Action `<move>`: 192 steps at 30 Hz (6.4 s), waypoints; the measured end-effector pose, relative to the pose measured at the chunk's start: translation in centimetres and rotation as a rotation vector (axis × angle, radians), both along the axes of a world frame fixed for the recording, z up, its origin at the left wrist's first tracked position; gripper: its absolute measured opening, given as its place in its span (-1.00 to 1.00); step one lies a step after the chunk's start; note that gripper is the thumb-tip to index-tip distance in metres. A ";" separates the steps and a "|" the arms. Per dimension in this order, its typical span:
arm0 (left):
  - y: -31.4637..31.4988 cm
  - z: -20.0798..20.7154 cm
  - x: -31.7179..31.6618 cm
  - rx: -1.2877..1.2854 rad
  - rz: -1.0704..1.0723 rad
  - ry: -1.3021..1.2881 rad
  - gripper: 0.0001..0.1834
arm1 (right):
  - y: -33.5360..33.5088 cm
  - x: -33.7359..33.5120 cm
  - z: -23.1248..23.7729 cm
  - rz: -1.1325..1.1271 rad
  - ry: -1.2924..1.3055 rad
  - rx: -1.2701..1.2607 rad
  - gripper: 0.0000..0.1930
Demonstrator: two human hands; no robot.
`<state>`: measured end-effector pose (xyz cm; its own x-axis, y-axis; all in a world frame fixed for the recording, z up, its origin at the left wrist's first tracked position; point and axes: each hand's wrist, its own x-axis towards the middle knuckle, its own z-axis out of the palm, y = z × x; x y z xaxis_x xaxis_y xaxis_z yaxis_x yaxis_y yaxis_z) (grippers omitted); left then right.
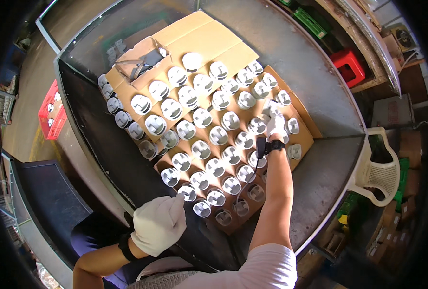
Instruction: The recorder picks up individual metal pistons from a bin, inspects them briefly, and arranges them in rows.
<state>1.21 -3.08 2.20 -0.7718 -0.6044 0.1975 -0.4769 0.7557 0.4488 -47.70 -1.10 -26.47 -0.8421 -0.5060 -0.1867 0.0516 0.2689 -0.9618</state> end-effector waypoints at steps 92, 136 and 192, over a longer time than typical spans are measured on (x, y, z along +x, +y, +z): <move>5.3 -0.7 -1.0 1.170 -0.019 0.589 -0.71 | 14.0 31.2 26.8 0.306 -0.123 -0.277 -0.66; 2.3 -4.0 -1.3 0.857 -0.452 0.468 -0.72 | 13.4 31.4 27.2 0.326 -0.114 -0.226 -0.66; 1.8 -3.3 -0.3 1.448 -0.308 0.587 -0.21 | 12.5 33.8 32.0 0.636 0.144 0.052 -0.70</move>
